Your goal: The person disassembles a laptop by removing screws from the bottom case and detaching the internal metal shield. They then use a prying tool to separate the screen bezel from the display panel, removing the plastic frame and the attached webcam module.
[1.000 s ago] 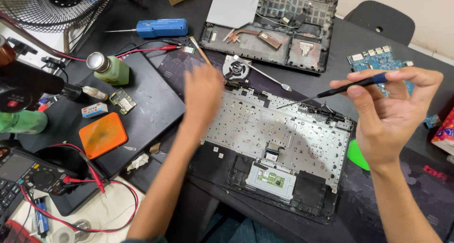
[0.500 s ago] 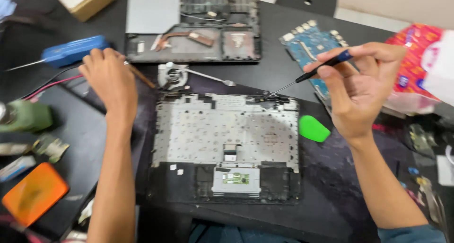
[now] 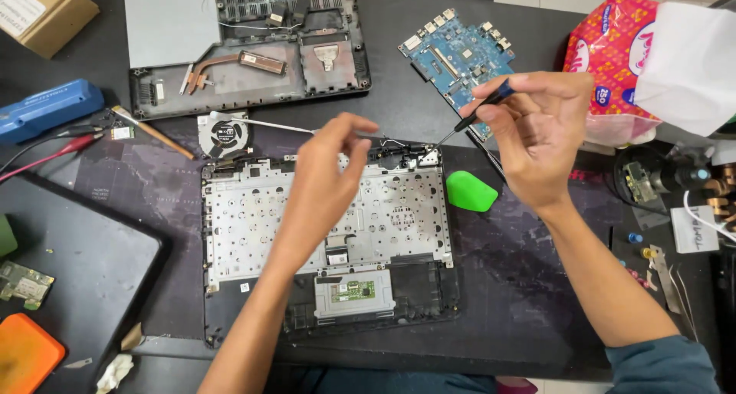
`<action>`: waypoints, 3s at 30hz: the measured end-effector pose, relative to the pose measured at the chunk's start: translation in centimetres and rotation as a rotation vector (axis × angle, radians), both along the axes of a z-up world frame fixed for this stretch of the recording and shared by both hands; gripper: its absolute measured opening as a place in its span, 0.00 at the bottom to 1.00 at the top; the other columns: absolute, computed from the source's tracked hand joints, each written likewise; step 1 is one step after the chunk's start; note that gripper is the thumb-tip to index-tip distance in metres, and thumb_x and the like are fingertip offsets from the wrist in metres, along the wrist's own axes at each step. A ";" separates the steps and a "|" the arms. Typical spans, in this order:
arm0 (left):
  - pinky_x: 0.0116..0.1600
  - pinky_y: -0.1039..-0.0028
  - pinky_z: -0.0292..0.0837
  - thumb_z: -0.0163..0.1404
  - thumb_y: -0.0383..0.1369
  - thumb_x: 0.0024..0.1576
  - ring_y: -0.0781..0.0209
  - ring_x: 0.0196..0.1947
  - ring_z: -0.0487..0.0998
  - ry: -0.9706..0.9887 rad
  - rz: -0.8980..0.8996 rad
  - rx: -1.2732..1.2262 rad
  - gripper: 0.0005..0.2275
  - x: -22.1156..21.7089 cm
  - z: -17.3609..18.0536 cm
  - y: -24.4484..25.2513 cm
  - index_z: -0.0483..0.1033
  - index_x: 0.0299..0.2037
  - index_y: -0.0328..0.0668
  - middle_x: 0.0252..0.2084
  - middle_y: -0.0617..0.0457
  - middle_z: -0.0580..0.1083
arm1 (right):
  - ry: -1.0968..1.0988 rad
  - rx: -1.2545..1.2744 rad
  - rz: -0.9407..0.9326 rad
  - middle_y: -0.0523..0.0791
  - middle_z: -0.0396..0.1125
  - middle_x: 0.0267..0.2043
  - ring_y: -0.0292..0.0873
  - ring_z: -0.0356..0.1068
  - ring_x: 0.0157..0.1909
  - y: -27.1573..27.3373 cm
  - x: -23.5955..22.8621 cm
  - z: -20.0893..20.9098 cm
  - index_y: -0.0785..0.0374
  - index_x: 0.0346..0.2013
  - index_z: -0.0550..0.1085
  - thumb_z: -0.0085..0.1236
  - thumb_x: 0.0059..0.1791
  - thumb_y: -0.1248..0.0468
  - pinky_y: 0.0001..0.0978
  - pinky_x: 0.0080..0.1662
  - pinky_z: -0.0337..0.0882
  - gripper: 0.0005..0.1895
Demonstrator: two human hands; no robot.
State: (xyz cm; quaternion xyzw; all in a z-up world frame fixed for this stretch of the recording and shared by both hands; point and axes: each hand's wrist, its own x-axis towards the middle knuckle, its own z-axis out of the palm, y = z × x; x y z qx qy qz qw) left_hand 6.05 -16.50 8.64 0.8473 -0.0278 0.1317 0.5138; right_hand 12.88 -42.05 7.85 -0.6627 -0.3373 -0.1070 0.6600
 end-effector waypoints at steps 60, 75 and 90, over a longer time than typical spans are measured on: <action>0.42 0.71 0.75 0.65 0.28 0.51 0.59 0.34 0.78 -0.011 -0.245 -0.214 0.17 4.0 0.7 -6.9 0.70 0.43 0.29 0.31 0.51 0.74 | -0.001 -0.082 0.141 0.51 0.63 0.53 0.41 0.67 0.55 0.4 -0.3 2.2 0.64 0.49 0.59 0.61 0.51 0.79 0.34 0.62 0.68 0.21; 0.42 0.64 0.75 0.68 0.35 0.46 0.53 0.40 0.79 -0.088 -0.237 -0.096 0.22 3.2 -1.2 -5.2 0.70 0.42 0.33 0.39 0.48 0.75 | 0.078 -0.103 0.121 0.50 0.64 0.52 0.42 0.71 0.56 0.6 -0.6 2.0 0.65 0.56 0.59 0.58 0.57 0.82 0.32 0.60 0.75 0.21; 0.37 0.59 0.70 0.57 0.27 0.55 0.46 0.31 0.78 -0.011 0.033 0.027 0.05 -2.7 -2.0 2.0 0.78 0.33 0.31 0.32 0.44 0.76 | 0.214 0.262 -0.014 0.51 0.65 0.50 0.45 0.69 0.48 0.1 -2.2 -1.7 0.60 0.72 0.51 0.52 0.64 0.80 0.43 0.58 0.76 0.28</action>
